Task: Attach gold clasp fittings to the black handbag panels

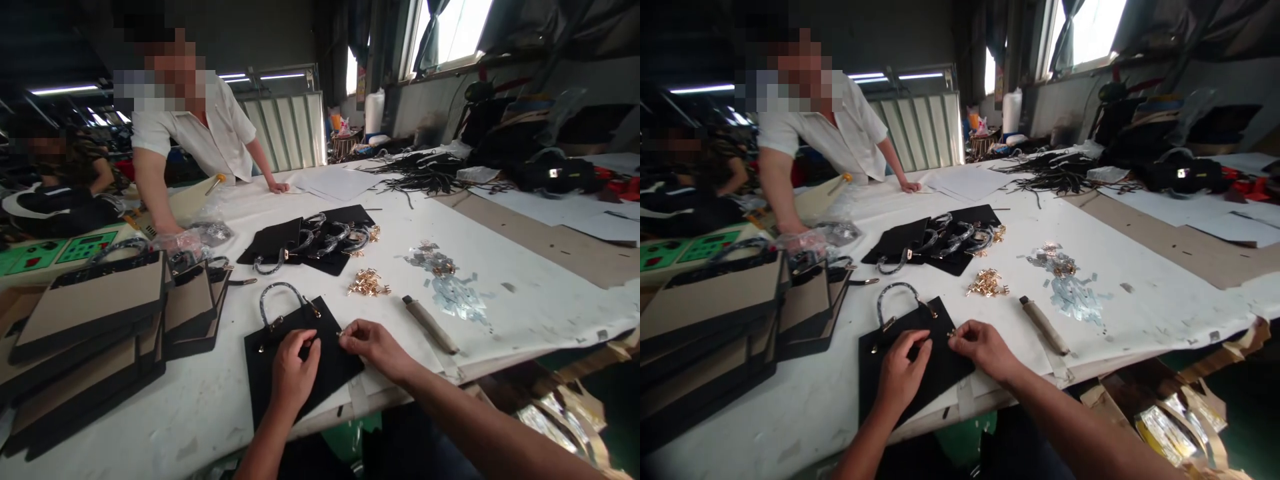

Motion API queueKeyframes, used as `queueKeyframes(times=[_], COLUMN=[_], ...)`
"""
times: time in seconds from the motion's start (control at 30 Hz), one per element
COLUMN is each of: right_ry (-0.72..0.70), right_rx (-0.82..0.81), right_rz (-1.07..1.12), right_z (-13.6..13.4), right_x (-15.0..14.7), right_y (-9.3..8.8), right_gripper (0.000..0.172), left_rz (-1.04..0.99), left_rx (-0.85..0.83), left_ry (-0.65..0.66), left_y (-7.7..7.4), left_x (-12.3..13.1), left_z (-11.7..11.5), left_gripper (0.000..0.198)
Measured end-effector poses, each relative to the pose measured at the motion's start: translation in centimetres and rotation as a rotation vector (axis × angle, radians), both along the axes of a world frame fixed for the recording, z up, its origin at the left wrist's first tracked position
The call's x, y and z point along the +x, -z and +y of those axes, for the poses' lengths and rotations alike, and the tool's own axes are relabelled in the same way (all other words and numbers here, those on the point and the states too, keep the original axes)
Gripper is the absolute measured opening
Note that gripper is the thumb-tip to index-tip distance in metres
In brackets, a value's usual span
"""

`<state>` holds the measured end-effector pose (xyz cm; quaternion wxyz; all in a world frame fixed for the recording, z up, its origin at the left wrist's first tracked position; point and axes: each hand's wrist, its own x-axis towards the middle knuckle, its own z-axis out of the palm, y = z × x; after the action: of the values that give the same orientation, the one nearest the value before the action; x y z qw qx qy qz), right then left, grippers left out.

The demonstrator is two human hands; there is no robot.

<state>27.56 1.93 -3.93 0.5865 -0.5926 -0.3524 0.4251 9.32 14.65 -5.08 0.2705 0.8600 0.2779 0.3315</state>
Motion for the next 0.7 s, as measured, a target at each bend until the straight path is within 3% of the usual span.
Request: queueKeyframes(times=[0.13, 0.2, 0.4, 0.5, 0.6, 0.7], right_ry=[0.269, 0.314, 0.121, 0.273, 0.425, 0.395], right_rx=[0.022, 0.057, 0.150, 0.118, 0.104, 0.122], right_rz=[-0.343, -0.435, -0.241, -0.224, -0.252, -0.278], right_z=[1.5, 2.2, 5.4, 7.6, 8.2, 7.1], right_x=[4.5, 5.4, 2.5, 3.9, 6.1, 5.0], right_y=[-0.2, -0.4, 0.8, 0.7, 0.2, 0.1], right_gripper=[0.035, 0.032, 0.033, 0.034, 0.033, 0.033], left_rz=[-0.003, -0.018, -0.034, -0.031, -0.023, -0.029], left_rx=[0.034, 0.054, 0.094, 0.103, 0.095, 0.054], left_ry=[0.001, -0.004, -0.001, 0.005, 0.009, 0.000], left_y=[-0.2, -0.3, -0.2, -0.2, 0.0, 0.1], left_x=[0.1, 0.0, 0.1, 0.1, 0.0, -0.1], left_z=[0.0, 0.0, 0.2, 0.2, 0.5, 0.5], left_gripper=[0.021, 0.021, 0.020, 0.020, 0.020, 0.022])
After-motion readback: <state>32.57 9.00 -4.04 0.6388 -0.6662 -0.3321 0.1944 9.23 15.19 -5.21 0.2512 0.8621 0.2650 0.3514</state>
